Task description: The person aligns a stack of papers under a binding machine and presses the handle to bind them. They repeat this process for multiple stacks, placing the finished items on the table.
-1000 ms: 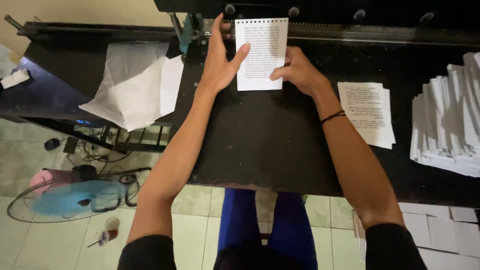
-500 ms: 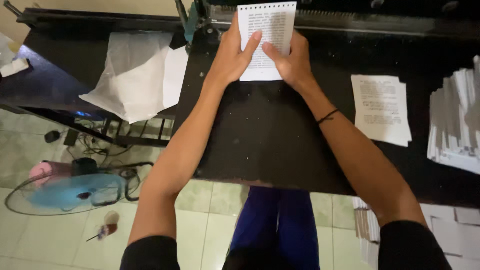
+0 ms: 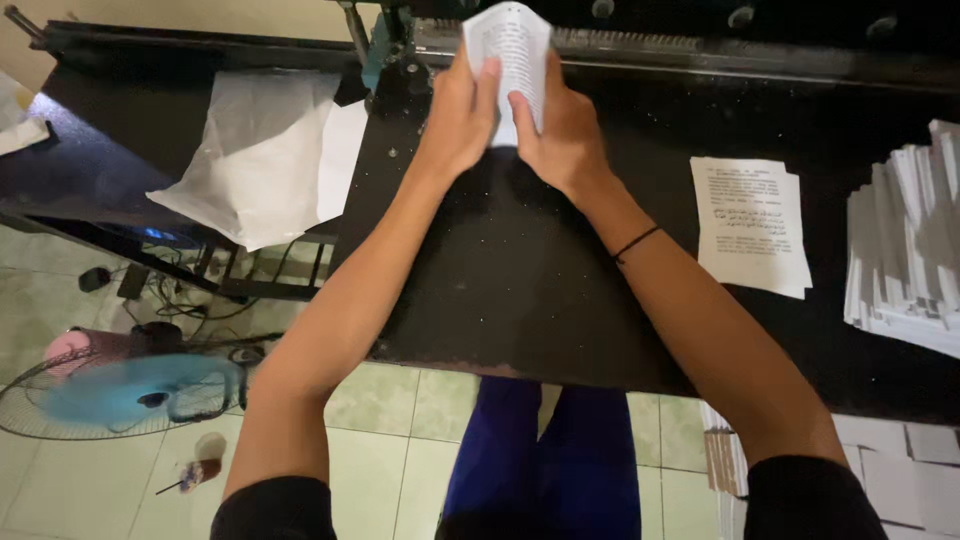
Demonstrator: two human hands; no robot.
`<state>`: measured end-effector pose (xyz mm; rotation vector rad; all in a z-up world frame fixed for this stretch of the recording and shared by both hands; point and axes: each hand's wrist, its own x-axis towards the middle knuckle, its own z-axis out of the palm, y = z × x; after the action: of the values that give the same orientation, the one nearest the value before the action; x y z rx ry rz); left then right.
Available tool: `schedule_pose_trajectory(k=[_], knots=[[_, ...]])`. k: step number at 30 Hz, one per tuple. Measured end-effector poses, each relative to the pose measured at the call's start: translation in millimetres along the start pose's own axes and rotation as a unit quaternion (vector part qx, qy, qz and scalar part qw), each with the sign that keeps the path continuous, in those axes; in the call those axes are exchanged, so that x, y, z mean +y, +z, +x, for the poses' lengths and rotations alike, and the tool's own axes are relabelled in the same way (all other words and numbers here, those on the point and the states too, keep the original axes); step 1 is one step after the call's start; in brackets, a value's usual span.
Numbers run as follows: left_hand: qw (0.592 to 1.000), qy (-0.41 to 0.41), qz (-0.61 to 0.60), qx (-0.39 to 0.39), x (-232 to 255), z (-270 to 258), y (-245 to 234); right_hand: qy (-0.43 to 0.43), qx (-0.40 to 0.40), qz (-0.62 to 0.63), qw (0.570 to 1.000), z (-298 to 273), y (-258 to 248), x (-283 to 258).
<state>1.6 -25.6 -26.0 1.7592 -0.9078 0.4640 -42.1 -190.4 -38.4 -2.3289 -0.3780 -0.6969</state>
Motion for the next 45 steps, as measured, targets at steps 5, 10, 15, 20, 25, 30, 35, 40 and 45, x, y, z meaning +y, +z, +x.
schedule_pose_trajectory(k=[5, 10, 15, 20, 25, 30, 35, 40, 45], knots=[[0.996, 0.016, 0.060, 0.071, 2.7, -1.5, -7.3, -0.123, -0.029, -0.047, 0.991, -8.1, 0.2, -10.9], [0.994, -0.041, 0.089, 0.045, 0.5, -7.5, -8.3, 0.023, -0.014, -0.063, 0.998, -5.5, 15.3, 10.1], [0.994, -0.032, 0.093, -0.050, 25.1, -6.7, -7.5, 0.031, 0.058, 0.007, 0.998, -1.1, 12.2, 23.1], [0.990, -0.025, 0.043, -0.131, 42.3, -0.7, -13.3, 0.059, 0.124, 0.105, 0.985, 10.6, 8.4, 27.6], [0.988, 0.047, 0.022, -0.145, 36.9, -1.3, -10.1, 0.132, 0.188, 0.264, 0.937, 9.6, 0.2, 23.0], [0.988, 0.007, -0.011, -0.155, 39.4, -7.0, 0.9, 0.108, 0.232, 0.229, 0.939, 12.4, -13.1, 7.3], [0.993, 0.003, -0.034, -0.115, 30.5, -5.2, -1.1, 0.037, 0.222, 0.152, 0.962, 9.2, -8.7, 5.3], [0.998, 0.035, -0.016, -0.046, 22.6, -6.5, -7.6, -0.002, 0.130, 0.127, 0.983, 1.7, -16.0, -10.3], [0.999, 0.028, 0.009, -0.026, 27.0, -4.8, -9.4, -0.054, 0.131, 0.142, 0.980, 2.9, -14.3, -3.0]])
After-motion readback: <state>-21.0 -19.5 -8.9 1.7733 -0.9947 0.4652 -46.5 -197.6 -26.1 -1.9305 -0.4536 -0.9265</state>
